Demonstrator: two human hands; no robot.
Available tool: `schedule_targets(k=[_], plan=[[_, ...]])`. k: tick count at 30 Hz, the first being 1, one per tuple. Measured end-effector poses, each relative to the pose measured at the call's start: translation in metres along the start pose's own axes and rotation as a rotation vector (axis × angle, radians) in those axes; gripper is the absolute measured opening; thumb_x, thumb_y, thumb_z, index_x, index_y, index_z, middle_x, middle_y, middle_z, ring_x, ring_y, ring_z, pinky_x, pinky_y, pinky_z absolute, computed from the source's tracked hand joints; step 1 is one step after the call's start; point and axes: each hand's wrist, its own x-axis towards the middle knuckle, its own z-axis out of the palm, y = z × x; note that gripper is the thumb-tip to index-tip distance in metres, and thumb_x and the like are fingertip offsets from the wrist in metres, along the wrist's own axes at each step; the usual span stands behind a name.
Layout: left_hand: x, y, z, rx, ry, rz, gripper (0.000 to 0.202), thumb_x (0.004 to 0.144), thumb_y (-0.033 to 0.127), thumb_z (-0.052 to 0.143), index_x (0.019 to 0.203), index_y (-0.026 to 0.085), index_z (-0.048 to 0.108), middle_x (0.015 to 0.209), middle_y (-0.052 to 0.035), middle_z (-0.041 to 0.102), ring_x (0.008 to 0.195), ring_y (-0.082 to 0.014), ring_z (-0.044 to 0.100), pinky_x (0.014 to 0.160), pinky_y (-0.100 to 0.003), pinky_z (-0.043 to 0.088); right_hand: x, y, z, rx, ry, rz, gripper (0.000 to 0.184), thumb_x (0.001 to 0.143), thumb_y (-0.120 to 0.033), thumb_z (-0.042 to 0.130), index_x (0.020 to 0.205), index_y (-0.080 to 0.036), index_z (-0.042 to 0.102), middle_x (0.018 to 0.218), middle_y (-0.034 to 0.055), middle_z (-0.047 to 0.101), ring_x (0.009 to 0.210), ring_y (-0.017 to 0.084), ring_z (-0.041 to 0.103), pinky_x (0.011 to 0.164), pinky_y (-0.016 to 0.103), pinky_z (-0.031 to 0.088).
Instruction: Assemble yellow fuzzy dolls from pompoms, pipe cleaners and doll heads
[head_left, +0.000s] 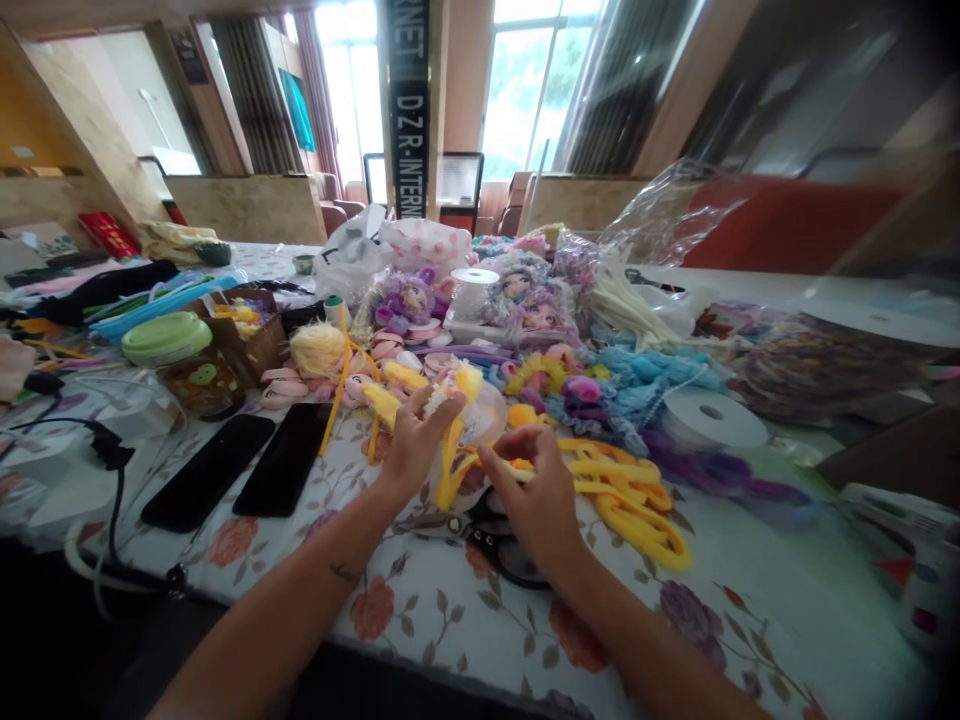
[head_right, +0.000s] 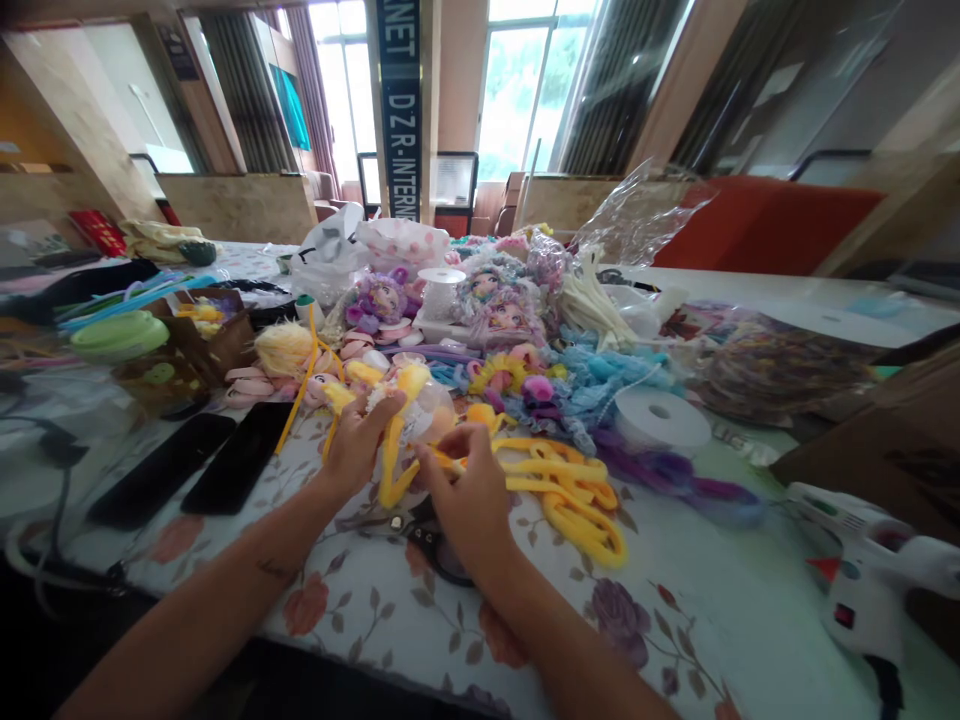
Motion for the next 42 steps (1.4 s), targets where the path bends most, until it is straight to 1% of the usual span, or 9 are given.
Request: schedule_targets(k=[4,7,9,13,18,21,32,38,42], plan=[[-0.002,0.002,-0.001,0.191,0.093,0.145,0.046,0.071,0.040,0.070,0.110,0.017,0.065,0.080,-0.0029,0.067,0.090,-0.0231,0.060,0.086,-0.033,0.045,-0.007,-0.014,0.012,0.285,-0.260,0.093,0.026,0.077,-0.034,0.064,0.079,-0.023,0.041,0.074,-0.0017,0.054,0.066,0.015,0.056,0.060,0.028,0.049],[-0.002,0.001,0.000,0.285,0.109,0.197,0.045,0.074,0.040,0.067,0.115,0.021,0.064,0.096,-0.0040,0.068,0.103,-0.0232,0.057,0.097,-0.034,0.038,-0.008,-0.019,0.017,0.509,-0.284,0.176,0.032,0.073,-0.033,0.066,0.078,-0.024,0.035,0.068,-0.0054,0.046,0.059,0.012,0.051,0.053,0.024,0.046],[0.000,0.000,0.000,0.312,0.101,0.205,0.044,0.076,0.040,0.066,0.116,0.023,0.064,0.106,-0.0044,0.066,0.111,-0.0233,0.054,0.101,-0.034,0.035,-0.007,-0.020,0.016,0.529,-0.271,0.184,0.029,0.075,-0.032,0.063,0.078,-0.024,0.036,0.067,-0.0062,0.043,0.056,0.011,0.049,0.051,0.023,0.044],[0.000,-0.001,0.001,0.300,0.069,0.219,0.043,0.077,0.039,0.065,0.118,0.024,0.063,0.114,-0.0040,0.064,0.118,-0.0236,0.049,0.104,-0.035,0.032,-0.004,-0.016,0.008,0.245,-0.178,0.023,0.015,0.080,-0.027,0.055,0.090,-0.024,0.044,0.068,-0.0044,0.049,0.057,0.014,0.052,0.054,0.025,0.045],[-0.003,0.001,0.004,0.344,0.021,0.239,0.039,0.078,0.036,0.064,0.116,0.024,0.064,0.118,-0.0036,0.062,0.119,-0.0231,0.049,0.104,-0.033,0.032,0.002,-0.008,-0.001,-0.379,-0.018,-0.429,0.018,0.083,-0.022,0.050,0.099,-0.023,0.059,0.084,0.0055,0.066,0.071,0.020,0.062,0.064,0.030,0.046],[-0.004,0.001,0.004,0.348,0.008,0.246,0.039,0.077,0.035,0.066,0.114,0.023,0.065,0.118,-0.0038,0.061,0.119,-0.0232,0.048,0.105,-0.033,0.031,0.005,-0.006,-0.005,-0.518,0.019,-0.516,0.022,0.087,-0.023,0.046,0.100,-0.022,0.064,0.081,0.0073,0.068,0.066,0.020,0.062,0.059,0.029,0.044],[-0.003,-0.003,0.005,0.361,-0.010,0.242,0.046,0.073,0.035,0.069,0.118,0.024,0.063,0.118,-0.0042,0.060,0.115,-0.0234,0.050,0.104,-0.033,0.032,0.013,-0.009,-0.013,-0.366,0.019,-0.397,0.016,0.088,-0.030,0.051,0.089,-0.022,0.065,0.081,0.0049,0.068,0.072,0.021,0.064,0.065,0.030,0.047],[-0.003,-0.003,0.004,0.429,-0.031,0.257,0.048,0.074,0.036,0.069,0.120,0.026,0.062,0.119,-0.0050,0.058,0.112,-0.0236,0.051,0.103,-0.034,0.033,0.017,-0.014,-0.018,-0.324,-0.046,-0.252,0.015,0.084,-0.032,0.055,0.080,-0.021,0.064,0.074,0.0041,0.065,0.063,0.019,0.060,0.058,0.028,0.043],[-0.003,-0.003,0.004,0.440,-0.038,0.282,0.048,0.072,0.035,0.071,0.118,0.025,0.064,0.117,-0.0053,0.059,0.112,-0.0238,0.051,0.104,-0.034,0.032,0.021,-0.013,-0.022,-0.312,-0.063,-0.218,0.016,0.083,-0.033,0.056,0.076,-0.021,0.063,0.068,0.0029,0.064,0.063,0.019,0.059,0.058,0.028,0.041]])
